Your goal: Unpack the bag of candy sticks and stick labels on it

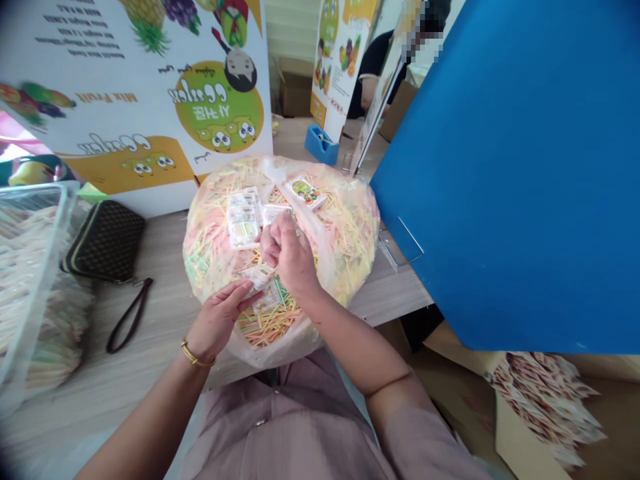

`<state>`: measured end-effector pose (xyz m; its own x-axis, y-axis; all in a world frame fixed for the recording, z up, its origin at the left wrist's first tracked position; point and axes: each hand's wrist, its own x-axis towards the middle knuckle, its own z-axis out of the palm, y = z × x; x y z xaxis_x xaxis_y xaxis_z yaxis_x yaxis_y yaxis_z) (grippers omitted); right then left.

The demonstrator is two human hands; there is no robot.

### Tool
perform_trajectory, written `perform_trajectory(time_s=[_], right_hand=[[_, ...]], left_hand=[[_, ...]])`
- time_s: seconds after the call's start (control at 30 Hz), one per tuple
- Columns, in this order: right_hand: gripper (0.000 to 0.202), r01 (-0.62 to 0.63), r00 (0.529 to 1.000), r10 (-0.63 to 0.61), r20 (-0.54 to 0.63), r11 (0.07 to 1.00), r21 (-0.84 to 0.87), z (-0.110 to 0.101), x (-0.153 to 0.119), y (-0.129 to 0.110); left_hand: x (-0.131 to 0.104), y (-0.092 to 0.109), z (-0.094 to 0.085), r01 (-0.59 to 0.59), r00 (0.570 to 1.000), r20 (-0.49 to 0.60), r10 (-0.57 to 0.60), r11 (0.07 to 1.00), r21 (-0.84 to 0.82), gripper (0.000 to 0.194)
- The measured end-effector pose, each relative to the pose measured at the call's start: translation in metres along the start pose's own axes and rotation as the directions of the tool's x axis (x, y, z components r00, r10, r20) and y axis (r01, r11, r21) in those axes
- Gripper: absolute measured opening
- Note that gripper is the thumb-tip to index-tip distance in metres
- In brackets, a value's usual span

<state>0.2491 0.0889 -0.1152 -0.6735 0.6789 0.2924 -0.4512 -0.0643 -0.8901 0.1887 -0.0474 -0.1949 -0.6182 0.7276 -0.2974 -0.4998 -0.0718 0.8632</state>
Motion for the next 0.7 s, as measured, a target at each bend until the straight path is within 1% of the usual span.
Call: perform_trajectory(time_s=[0.07, 0.13, 0.27, 0.37, 0.5, 0.57, 0.63, 0.7], right_hand=[[0.061, -0.006, 1.000, 0.006, -0.010, 0.998, -0.061, 0.000, -0.001, -0.005], [0.062, -0.022, 1.000, 0.023, 0.012, 0.991, -0.136, -0.001, -0.002, -0.005], [0.061, -0.048, 0.994, 0.072, 0.087, 0.966, -0.253, -0.005, -0.005, 0.010], [0.061, -0.058, 0.995, 0.076, 0.066, 0.967, -0.247, -0.009, -0.005, 0.020], [0.061, -0.067, 0.998, 0.065, -0.016, 0.969, -0.236, -0.014, -0.003, 0.017], [0.062, -0.053, 0.998, 0.057, 0.006, 0.962, -0.269, -0.015, -0.003, 0.014], [0.062, -0.040, 0.997, 0.060, 0.059, 0.955, -0.294, -0.015, -0.004, 0.013], [0.063, -0.048, 0.993, 0.078, 0.093, 0.957, -0.284, -0.014, -0.004, 0.014]], left_hand=[[0.001, 0.000, 0.000, 0.005, 1.000, 0.008, -0.005, 1.000, -0.001, 0.031], [0.001, 0.000, 0.000, 0.007, 1.000, -0.001, -0.007, 1.000, -0.009, 0.031], [0.000, 0.001, 0.001, 0.007, 1.000, -0.016, -0.008, 1.000, -0.025, 0.031], [-0.001, 0.003, 0.002, 0.012, 1.000, -0.018, -0.013, 1.000, -0.018, 0.032], [-0.002, 0.004, 0.002, 0.020, 1.000, -0.014, -0.020, 1.000, -0.023, 0.033], [-0.001, 0.003, 0.002, 0.018, 1.000, 0.000, -0.018, 1.000, -0.024, 0.033], [0.000, 0.001, 0.000, 0.008, 1.000, 0.018, -0.007, 1.000, -0.018, 0.031], [0.001, -0.001, -0.001, -0.007, 1.000, 0.030, 0.007, 1.000, -0.011, 0.029]])
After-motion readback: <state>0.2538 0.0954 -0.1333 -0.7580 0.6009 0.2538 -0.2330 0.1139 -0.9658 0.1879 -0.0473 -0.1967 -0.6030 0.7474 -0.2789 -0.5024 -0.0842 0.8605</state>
